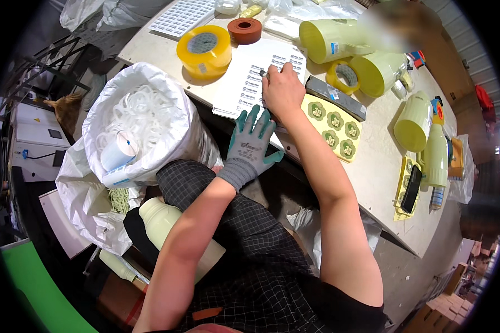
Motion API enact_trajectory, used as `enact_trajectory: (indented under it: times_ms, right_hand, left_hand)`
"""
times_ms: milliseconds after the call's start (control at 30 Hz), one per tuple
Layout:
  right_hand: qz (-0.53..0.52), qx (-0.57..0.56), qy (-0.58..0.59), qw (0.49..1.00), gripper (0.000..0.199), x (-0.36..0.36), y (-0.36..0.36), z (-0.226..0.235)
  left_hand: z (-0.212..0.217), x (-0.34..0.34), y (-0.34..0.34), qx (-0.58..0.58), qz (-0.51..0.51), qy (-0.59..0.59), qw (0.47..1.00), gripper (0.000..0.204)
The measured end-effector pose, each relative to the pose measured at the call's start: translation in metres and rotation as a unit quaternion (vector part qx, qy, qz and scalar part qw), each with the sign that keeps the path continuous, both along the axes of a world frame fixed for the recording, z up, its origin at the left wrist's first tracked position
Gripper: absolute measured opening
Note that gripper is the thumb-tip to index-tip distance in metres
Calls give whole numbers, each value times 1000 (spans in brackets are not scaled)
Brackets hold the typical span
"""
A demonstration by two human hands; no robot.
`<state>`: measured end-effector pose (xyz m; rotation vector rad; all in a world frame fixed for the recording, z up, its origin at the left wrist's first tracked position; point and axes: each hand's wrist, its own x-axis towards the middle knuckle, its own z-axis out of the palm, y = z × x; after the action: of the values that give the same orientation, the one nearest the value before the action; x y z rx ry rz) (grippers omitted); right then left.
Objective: The person applies stickers to plastic jugs by hand and places plastic components inside the jugs one at a time.
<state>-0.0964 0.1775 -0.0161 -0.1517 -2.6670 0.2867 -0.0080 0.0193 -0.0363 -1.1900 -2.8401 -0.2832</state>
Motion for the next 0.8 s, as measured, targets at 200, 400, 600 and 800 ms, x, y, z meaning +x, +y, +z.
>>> enact_trajectory:
  times_ms: [200, 400, 600, 800]
  right_hand:
    - [36, -19, -21, 999, 26, -3, 8, 1]
    - [44, -228, 33, 972, 31, 10, -1, 24]
    - [264, -285, 10, 921, 35, 75, -54, 52]
    - [419, -256, -73, 868, 49, 171, -133, 45]
  left_hand:
    - [-3, 0, 4, 10, -1, 5, 1000, 87]
    - [12, -2, 7, -42, 3, -26, 999, 87]
    - [76, 29, -19, -129, -41, -134, 982, 70]
    - [100, 176, -136, 141, -10, -75, 987, 47]
